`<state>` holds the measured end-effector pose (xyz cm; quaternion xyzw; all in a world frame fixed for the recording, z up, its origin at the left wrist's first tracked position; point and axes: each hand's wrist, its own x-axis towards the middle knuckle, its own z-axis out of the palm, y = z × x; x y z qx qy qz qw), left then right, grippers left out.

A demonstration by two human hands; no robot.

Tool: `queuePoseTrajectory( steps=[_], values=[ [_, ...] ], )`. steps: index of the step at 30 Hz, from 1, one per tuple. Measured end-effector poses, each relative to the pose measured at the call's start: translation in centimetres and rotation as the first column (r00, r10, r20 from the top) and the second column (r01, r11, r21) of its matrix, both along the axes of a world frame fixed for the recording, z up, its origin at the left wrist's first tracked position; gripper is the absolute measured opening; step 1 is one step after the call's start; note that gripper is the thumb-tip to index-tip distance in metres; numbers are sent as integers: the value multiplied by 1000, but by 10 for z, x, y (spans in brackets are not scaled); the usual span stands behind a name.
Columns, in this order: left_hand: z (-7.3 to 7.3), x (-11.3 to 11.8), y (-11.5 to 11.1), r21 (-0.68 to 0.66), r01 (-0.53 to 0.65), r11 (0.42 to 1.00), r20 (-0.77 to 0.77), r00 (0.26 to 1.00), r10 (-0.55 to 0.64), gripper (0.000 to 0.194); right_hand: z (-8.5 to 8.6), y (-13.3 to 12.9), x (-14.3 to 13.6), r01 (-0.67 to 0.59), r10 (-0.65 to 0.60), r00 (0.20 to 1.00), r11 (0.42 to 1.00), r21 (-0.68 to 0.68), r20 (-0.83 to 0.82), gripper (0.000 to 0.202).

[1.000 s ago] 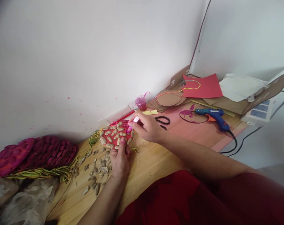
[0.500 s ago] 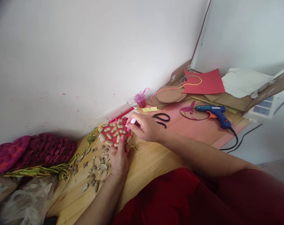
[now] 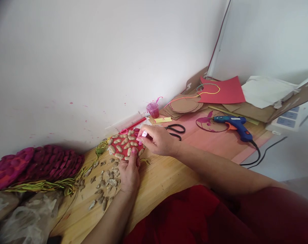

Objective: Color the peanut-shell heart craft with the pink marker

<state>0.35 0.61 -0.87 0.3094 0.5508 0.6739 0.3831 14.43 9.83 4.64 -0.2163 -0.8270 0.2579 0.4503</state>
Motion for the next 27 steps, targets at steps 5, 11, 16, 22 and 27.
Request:
queuePoseTrajectory(
  steps=[5,11,16,22,27],
  values=[
    [0,1,0,1,-3,1000,5,1000,3,56,1,0,0,-2,2,1000,1000,0,-9,9],
    [0,1,0,13,-3,1000,23,1000,3,53,0,1,-1,-11,11,1000,1000,18,-1,11],
    [-4,-3,0,-8,3,1000,-56,998,-3,57,1,0,0,5,-6,1000,1000,20,22,9],
    [-7,-4,1,10,13,1000,-32,999,-13,57,2,0,1,12,-12,1000,1000,15,10,9],
    [-5,-3,1,6,20,1000,-27,999,-20,56,1,1,0,-14,14,1000,1000,11,16,10]
  ],
)
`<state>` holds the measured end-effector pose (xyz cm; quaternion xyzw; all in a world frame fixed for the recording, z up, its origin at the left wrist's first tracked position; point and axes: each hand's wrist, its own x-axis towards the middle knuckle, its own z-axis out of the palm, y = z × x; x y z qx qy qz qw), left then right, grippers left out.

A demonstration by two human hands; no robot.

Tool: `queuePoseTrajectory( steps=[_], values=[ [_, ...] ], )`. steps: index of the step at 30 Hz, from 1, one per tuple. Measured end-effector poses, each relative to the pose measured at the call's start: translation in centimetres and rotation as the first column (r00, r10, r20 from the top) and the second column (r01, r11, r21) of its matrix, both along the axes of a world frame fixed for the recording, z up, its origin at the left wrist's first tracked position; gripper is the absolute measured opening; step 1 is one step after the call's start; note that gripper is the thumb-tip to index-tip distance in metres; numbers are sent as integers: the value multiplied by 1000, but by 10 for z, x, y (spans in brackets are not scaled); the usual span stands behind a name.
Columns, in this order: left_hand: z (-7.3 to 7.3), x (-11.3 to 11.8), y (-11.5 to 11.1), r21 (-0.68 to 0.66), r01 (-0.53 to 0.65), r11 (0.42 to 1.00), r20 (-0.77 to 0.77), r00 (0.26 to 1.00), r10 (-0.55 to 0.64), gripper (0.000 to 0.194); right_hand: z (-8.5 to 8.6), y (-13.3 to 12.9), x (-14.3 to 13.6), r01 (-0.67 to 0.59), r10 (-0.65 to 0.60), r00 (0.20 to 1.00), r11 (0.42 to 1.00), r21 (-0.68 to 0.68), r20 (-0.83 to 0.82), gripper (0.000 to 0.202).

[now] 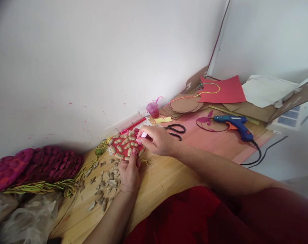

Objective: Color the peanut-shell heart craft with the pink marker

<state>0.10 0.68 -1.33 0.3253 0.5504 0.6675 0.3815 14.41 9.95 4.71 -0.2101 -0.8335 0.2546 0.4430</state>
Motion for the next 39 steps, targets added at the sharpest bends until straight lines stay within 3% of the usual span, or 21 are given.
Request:
queuePoseTrajectory(
  steps=[8,14,23,39],
  values=[
    [1,-1,-1,-14,-16,1000,-25,1000,16,59,1,0,2,13,-13,1000,1000,5,-20,8],
    [0,0,-1,1,-16,1000,-6,1000,16,58,-1,4,3,13,-17,998,998,-69,-55,10],
    [0,-1,-1,-4,-18,1000,-24,1000,18,58,-1,6,4,12,-16,994,999,-40,-104,9],
    [-1,-1,0,2,-16,1000,93,996,15,54,-1,3,0,-32,32,999,998,48,11,9]
  ],
)
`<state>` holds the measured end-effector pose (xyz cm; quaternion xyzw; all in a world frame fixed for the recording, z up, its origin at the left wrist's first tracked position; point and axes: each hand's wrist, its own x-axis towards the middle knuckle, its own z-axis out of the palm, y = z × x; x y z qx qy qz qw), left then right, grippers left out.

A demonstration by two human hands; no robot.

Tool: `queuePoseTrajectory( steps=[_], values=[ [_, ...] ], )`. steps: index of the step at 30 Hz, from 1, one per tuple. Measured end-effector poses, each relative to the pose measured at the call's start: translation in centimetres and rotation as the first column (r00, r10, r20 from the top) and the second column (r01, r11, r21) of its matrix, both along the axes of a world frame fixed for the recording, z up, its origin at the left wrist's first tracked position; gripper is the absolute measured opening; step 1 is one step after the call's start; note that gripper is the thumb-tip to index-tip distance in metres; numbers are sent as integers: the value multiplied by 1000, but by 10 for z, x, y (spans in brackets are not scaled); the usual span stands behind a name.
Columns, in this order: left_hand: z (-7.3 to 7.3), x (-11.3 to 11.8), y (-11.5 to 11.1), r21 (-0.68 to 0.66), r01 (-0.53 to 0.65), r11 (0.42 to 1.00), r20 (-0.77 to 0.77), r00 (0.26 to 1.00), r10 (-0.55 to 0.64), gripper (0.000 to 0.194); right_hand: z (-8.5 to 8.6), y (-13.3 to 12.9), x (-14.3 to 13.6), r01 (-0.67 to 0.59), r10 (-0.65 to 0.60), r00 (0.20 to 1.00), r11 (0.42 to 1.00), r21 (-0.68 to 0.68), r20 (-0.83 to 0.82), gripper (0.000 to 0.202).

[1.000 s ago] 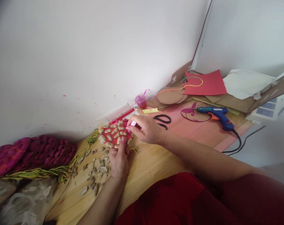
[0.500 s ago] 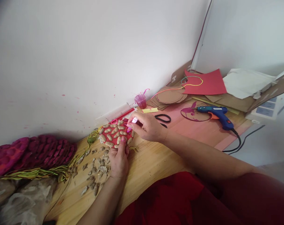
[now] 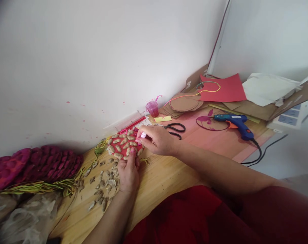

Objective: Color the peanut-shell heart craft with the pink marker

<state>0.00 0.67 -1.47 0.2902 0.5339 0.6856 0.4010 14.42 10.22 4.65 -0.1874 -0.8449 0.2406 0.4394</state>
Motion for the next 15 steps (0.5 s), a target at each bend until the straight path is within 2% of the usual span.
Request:
queuePoseTrajectory(
  steps=[7,15],
  values=[
    [2,-1,0,-6,-18,1000,38,999,18,53,1,1,2,16,-16,1000,1000,1,11,10],
    [9,1,2,-10,-51,999,157,986,52,58,-2,4,2,-12,12,1000,999,-34,-24,10]
  ],
)
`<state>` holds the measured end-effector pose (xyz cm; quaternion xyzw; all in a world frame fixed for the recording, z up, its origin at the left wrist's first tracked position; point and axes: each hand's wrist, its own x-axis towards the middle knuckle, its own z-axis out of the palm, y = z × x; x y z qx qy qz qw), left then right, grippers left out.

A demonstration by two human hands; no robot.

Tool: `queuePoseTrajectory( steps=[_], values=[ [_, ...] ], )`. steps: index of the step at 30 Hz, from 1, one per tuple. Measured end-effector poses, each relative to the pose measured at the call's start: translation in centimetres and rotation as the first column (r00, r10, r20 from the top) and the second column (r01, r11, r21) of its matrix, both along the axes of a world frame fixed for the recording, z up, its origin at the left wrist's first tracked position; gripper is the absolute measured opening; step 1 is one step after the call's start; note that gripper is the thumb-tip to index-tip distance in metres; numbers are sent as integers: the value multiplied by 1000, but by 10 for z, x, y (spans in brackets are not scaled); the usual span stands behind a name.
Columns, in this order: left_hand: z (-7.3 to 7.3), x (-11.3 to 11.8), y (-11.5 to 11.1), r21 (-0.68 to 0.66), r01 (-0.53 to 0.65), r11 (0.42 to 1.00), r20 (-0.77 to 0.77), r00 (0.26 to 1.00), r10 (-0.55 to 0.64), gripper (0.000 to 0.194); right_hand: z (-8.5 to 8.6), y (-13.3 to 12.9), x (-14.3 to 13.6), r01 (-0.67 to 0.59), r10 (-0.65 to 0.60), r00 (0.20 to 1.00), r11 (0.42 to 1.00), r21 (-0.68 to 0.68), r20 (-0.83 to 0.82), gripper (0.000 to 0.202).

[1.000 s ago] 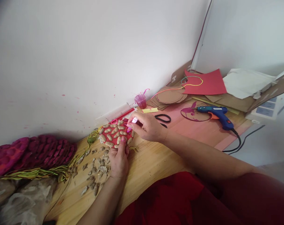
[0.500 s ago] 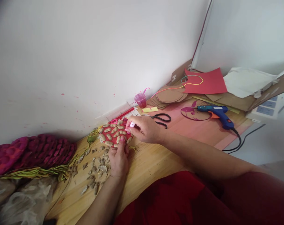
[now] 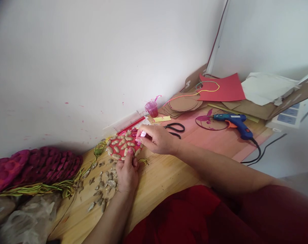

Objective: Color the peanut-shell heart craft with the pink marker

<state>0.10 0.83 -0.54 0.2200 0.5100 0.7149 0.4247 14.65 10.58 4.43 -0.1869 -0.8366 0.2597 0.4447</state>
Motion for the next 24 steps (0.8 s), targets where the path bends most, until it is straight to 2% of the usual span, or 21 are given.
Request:
queuePoseTrajectory(
  steps=[5,11,17,24],
  values=[
    [3,0,0,-20,-10,1000,81,997,12,58,-1,3,1,34,-36,998,999,-29,-49,9],
    [3,-1,0,-8,-8,1000,121,993,9,56,1,2,0,5,-10,998,997,-79,-64,13],
    [8,0,-1,-33,5,999,210,978,2,55,2,7,3,58,-67,992,995,-85,-108,13],
    [8,-1,-1,-31,25,999,233,972,-17,54,1,6,2,-17,-6,991,986,-169,-131,16]
  ],
)
